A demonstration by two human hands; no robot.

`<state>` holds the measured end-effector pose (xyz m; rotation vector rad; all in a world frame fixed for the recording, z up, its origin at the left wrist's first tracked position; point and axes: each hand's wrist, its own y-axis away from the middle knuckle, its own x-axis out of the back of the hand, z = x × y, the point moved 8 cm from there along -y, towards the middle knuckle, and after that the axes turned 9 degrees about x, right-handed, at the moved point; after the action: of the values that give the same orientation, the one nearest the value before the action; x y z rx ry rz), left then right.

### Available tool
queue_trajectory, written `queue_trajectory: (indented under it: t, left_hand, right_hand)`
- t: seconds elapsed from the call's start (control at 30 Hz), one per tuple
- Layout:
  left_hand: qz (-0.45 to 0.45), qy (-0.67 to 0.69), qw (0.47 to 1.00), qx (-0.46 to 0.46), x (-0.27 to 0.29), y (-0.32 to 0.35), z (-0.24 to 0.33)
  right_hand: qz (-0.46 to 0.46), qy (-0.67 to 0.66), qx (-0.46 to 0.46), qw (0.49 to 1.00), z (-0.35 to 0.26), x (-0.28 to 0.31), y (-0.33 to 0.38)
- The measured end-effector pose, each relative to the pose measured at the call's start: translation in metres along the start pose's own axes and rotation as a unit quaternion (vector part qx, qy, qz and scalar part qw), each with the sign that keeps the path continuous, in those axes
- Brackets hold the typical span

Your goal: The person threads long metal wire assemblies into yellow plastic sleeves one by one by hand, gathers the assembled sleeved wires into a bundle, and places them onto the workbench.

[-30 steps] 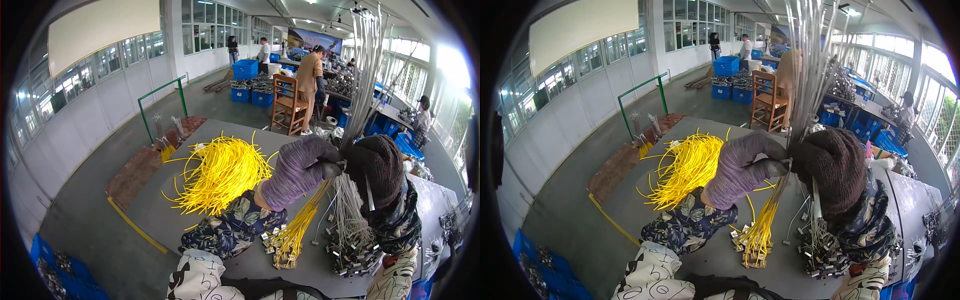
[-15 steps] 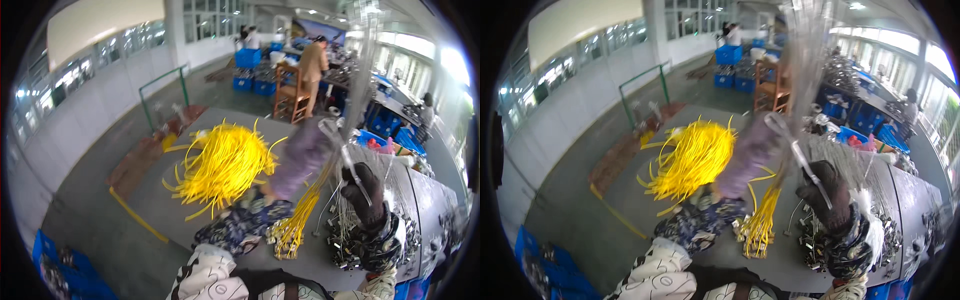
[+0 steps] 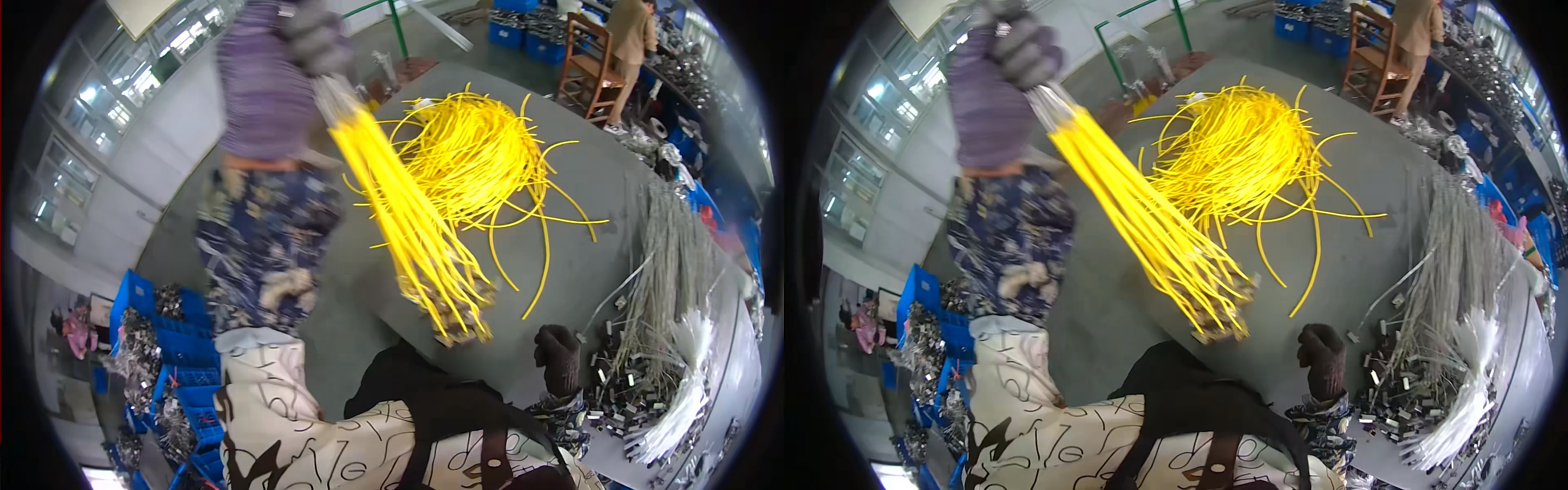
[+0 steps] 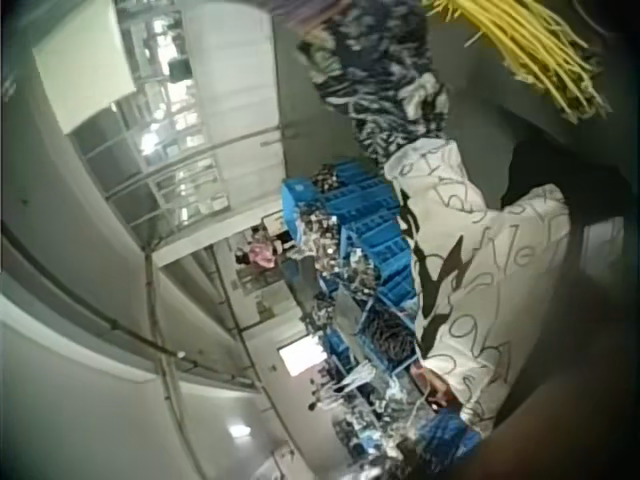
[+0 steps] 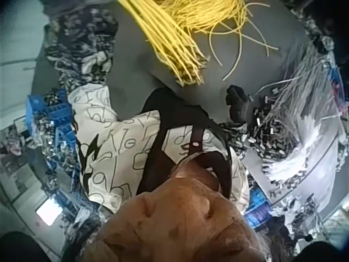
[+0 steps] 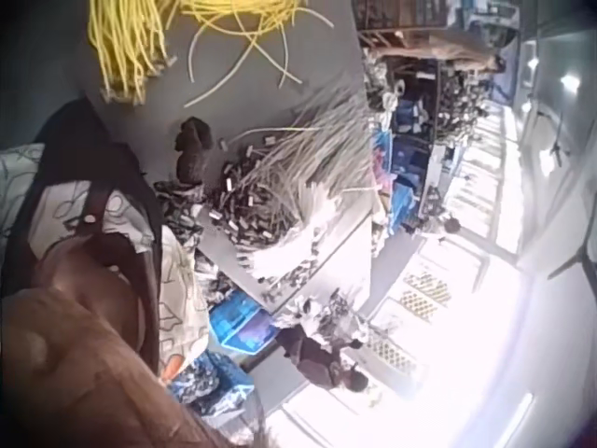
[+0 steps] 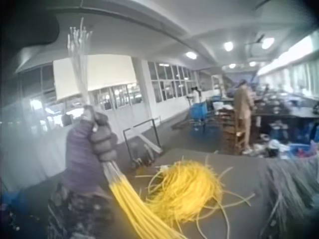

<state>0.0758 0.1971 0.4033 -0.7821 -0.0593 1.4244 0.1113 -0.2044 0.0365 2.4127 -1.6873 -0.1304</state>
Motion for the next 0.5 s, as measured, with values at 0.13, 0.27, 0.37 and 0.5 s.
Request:
queue_trajectory:
  t: [0.13, 0.27, 0.37, 0.5]
  left_hand:
    - [0.156, -0.271, 0.949, -0.04, 0.081, 0.049, 0.174]
    - [0.485, -0.381, 0.758, -0.213, 0.167, 0.049, 0.252]
    - [0.449, -0.414, 0.763, -0.208, 0.241, 0.034, 0.292]
    - [0.457, -0.454, 0.751, -0.148, 0.376, 0.029, 0.318]
  right_hand:
    - [-0.078, -0.052, -0.066, 0.993, 0.041, -0.081, 0.006]
    - [-0.042, -0.013, -0.087, 0.995, 0.044, -0.118, -0.011]
    - [-0.001, -0.008, -0.092, 0.996, 0.049, -0.159, -0.031]
    - [0.058, -0.029, -0.141, 0.988, 0.071, -0.215, -0.041]
